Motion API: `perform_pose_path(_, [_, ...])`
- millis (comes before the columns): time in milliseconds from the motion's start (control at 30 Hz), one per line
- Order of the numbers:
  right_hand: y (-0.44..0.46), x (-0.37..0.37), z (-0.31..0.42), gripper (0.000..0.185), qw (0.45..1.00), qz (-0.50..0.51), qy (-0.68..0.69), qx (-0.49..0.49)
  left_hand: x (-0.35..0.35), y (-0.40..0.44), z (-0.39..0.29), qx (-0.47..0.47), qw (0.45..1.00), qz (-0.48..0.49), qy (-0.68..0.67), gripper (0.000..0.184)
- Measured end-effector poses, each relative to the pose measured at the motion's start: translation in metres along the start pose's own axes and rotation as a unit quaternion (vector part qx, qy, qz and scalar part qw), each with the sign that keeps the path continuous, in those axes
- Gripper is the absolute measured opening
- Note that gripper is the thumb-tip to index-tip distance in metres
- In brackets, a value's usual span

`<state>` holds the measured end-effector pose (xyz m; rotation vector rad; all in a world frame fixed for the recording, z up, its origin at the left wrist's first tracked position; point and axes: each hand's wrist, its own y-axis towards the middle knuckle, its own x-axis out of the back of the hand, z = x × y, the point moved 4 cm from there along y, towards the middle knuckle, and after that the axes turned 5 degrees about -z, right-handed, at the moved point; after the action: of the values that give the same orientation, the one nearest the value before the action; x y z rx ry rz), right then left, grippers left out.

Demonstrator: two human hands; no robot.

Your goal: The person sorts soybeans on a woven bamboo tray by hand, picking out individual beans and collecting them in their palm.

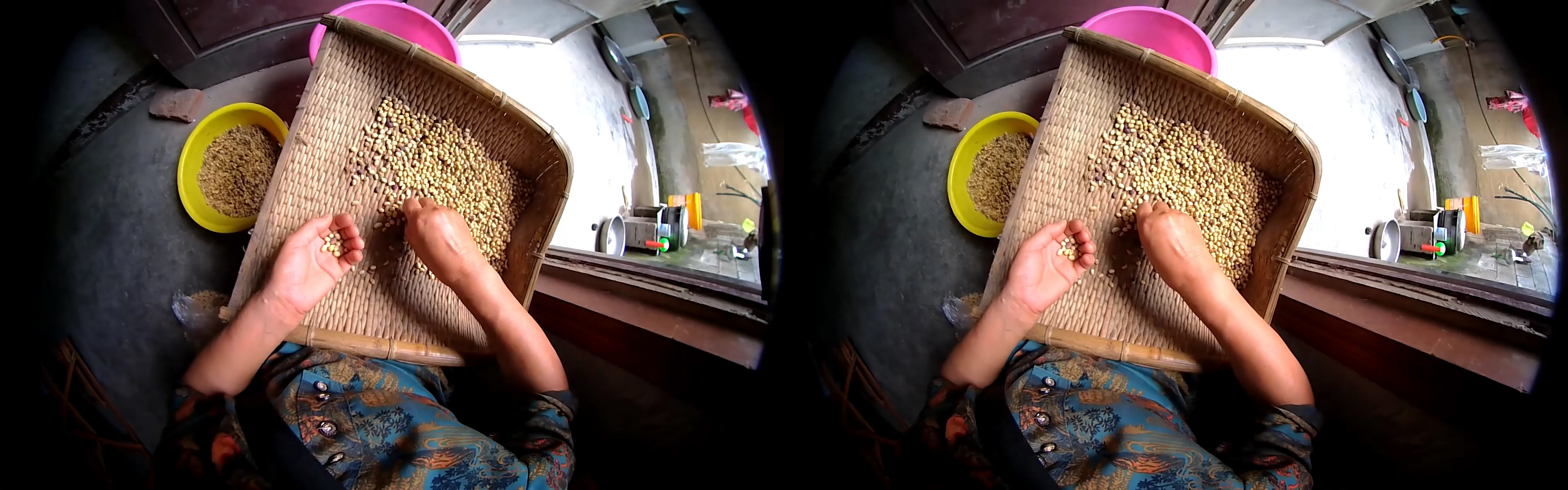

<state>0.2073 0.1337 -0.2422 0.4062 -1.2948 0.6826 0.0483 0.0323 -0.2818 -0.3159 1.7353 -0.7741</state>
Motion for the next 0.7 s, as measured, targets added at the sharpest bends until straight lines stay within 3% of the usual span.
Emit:
perform_pose_path(100, [0.002,0.002,-0.004,0.010,1.000,0.005,0.006,0.019,0.002,0.000,0.001,0.001,1.000,0.005,0.011,0.022])
perform_pose_path(167, [0.002,0.008,-0.014,0.004,0.998,0.048,0.030,-0.025,0.001,0.000,0.002,0.003,1.000,0.015,0.018,0.023])
perform_pose_path(233, [-0.001,0.021,-0.018,0.005,0.987,0.049,0.135,-0.073,0.001,0.000,0.004,0.006,0.999,0.030,0.029,0.024])
perform_pose_path(433, [-0.012,0.048,0.005,0.012,0.916,-0.009,0.392,-0.082,-0.011,0.000,0.012,0.025,0.998,0.050,0.022,0.031])
perform_pose_path(567, [-0.004,0.046,-0.016,0.013,0.987,-0.080,0.110,-0.088,-0.004,0.003,0.012,0.044,0.997,0.058,0.006,0.032])
perform_pose_path(700, [-0.007,0.031,-0.013,0.021,0.988,-0.044,0.137,-0.055,-0.004,0.002,0.011,0.035,0.999,0.033,0.008,0.031])
